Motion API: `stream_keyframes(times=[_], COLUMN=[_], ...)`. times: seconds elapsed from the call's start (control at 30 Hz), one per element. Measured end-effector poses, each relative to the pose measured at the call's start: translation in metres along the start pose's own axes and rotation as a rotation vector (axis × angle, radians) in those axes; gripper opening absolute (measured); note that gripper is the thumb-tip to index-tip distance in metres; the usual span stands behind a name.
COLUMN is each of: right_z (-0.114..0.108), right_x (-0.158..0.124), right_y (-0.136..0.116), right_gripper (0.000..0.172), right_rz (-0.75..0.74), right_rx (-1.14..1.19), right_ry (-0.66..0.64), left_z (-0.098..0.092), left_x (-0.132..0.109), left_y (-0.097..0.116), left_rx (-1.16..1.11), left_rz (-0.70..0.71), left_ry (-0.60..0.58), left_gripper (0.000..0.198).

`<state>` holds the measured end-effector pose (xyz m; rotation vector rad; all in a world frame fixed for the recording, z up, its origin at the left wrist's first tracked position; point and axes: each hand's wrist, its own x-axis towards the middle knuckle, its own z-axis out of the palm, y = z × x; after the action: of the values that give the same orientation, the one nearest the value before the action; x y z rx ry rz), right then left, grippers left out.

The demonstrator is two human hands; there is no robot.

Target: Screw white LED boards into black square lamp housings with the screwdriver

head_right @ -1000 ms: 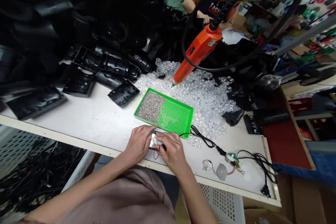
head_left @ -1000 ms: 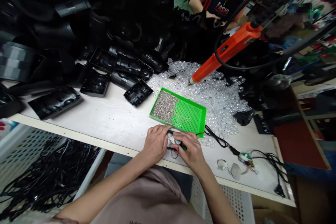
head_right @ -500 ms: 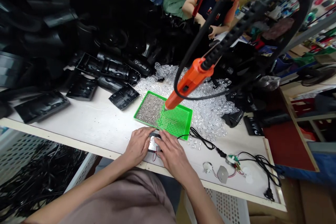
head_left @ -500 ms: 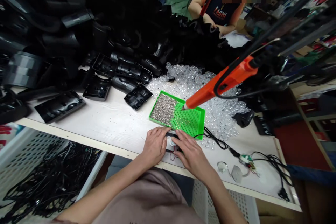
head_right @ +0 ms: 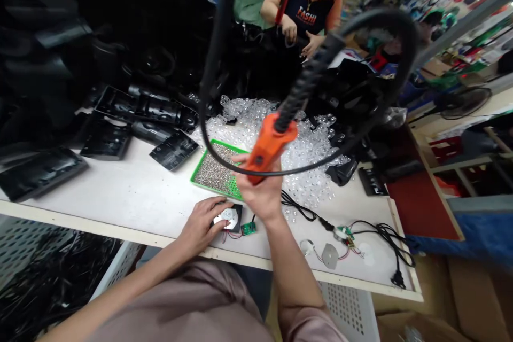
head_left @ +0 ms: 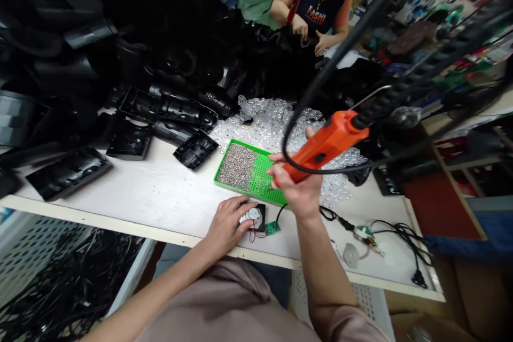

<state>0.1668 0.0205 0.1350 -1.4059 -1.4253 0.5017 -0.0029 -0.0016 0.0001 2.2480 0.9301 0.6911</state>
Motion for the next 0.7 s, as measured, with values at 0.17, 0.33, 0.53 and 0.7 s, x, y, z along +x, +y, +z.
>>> stream_keyframes(times=[0.17, 0.33, 0.53, 0.7], right_z=[-0.05, -0.045, -0.016, -0.008], right_x=[0.005, -0.001, 0.003, 0.002], right_y=[0.024, 0.043, 0.078, 0.096], right_gripper=[0.043, 0.043, 0.065, 0.063], right_rz=[0.07, 0.054, 0.022, 0.04], right_rx=[0.316, 0.529, 0.579, 0.572], right_ry=[-0.01, 0.207, 0.267, 0.247], left_z=[0.002, 0.007, 0.013, 0.012], left_x=[-0.001, 0.003, 0.006, 0.007], left_y=[0.003, 0.008, 0.008, 0.008], left_rx=[0.034, 0.081, 0.098, 0.129], left_rz=[-0.013, -0.022, -0.051, -0.03], left_ry=[0.027, 0.066, 0.092, 0.107], left_gripper=[0.028, 0.027, 0.032, 0.029])
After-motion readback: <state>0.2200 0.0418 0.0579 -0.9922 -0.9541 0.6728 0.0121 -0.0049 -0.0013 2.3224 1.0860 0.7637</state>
